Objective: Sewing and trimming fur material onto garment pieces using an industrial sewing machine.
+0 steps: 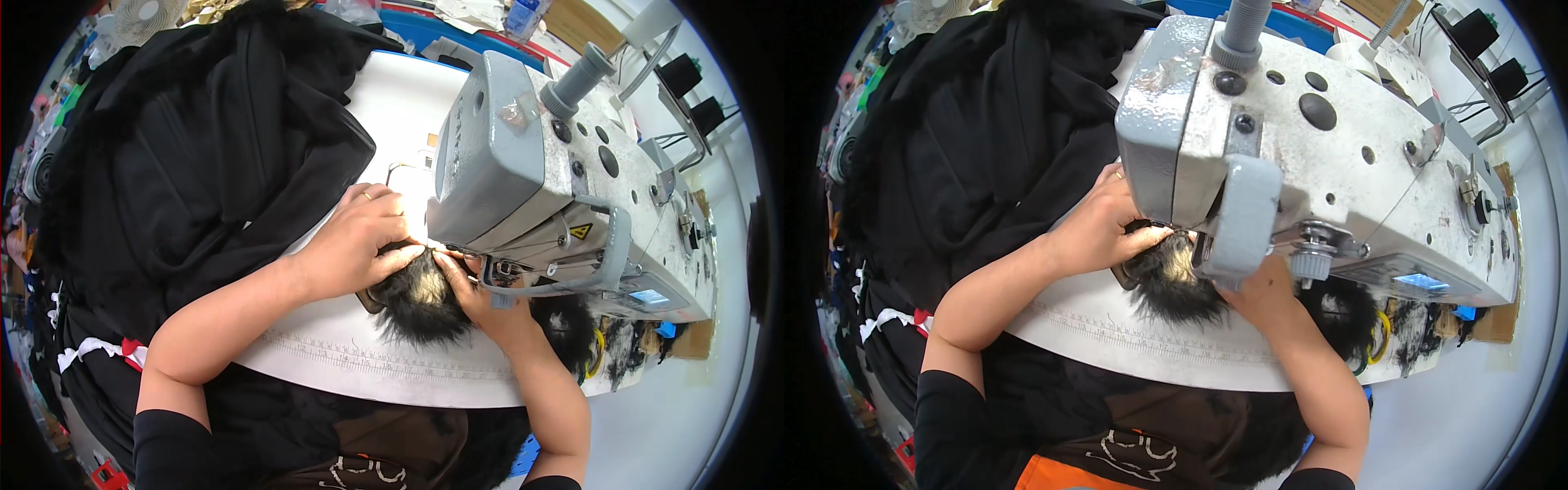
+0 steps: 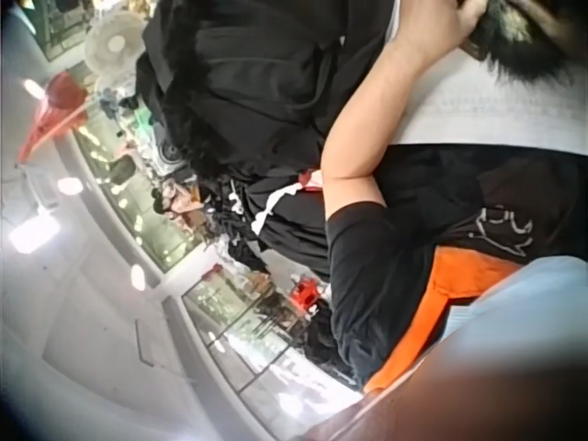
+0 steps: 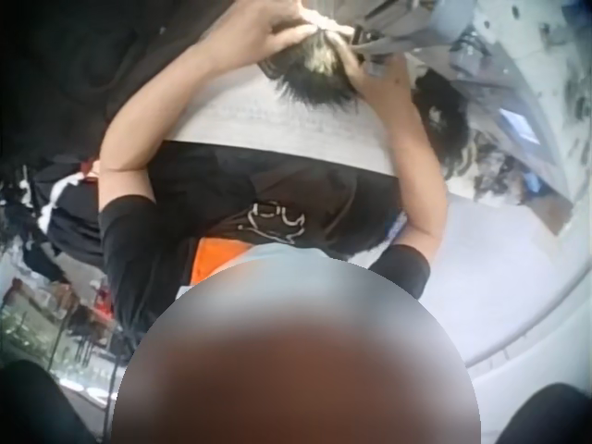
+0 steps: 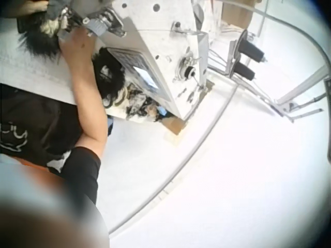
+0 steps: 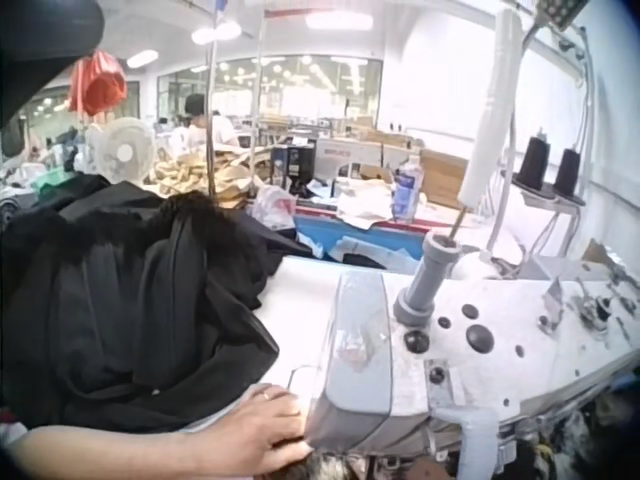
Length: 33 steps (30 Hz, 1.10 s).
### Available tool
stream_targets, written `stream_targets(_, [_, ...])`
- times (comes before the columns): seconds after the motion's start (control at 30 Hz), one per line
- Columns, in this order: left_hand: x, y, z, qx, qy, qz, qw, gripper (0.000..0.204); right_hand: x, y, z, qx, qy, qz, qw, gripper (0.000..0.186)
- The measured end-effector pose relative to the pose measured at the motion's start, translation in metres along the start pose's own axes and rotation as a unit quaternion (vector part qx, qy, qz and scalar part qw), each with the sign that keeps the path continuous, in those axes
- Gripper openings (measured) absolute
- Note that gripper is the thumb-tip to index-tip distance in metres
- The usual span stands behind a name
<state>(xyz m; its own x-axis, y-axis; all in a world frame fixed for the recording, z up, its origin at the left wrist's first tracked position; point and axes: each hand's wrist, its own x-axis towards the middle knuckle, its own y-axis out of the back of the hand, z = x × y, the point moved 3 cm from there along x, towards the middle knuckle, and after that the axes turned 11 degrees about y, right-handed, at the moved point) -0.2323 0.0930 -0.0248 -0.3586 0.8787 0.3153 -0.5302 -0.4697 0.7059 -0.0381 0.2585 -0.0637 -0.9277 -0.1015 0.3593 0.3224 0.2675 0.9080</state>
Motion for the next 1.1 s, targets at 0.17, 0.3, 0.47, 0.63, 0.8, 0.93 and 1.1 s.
stream_targets(0.17, [0.003,-0.005,-0.005,0.011,0.005,0.007,1.0,0.014,0.023,0.008,-0.01,-0.134,0.059,0.0,0.989,0.029])
stream_targets(0.3, [0.004,-0.003,-0.003,0.019,-0.004,0.014,1.0,0.013,0.014,0.004,0.0,-0.1,-0.008,-0.027,0.995,0.039])
stream_targets(0.47, [0.005,-0.004,-0.004,0.02,0.005,0.004,1.0,0.012,0.003,-0.001,0.008,-0.15,-0.017,-0.044,0.988,0.049])
stream_targets(0.63, [0.005,-0.002,-0.003,0.005,-0.001,0.014,1.0,0.01,0.015,0.018,0.0,-0.127,0.003,-0.045,0.991,0.057])
stream_targets(0.8, [0.003,0.001,-0.004,0.002,0.014,0.01,1.0,0.012,0.026,0.026,-0.01,-0.16,-0.028,-0.26,0.952,0.064])
stream_targets(0.93, [0.006,-0.002,-0.006,-0.01,0.003,0.004,1.0,0.011,0.005,0.012,0.004,-0.182,0.031,-0.138,0.973,0.069])
stream_targets(1.1, [0.004,-0.005,-0.009,0.019,0.018,-0.002,1.0,0.012,0.012,0.01,0.002,-0.062,-0.048,-0.118,0.99,0.068])
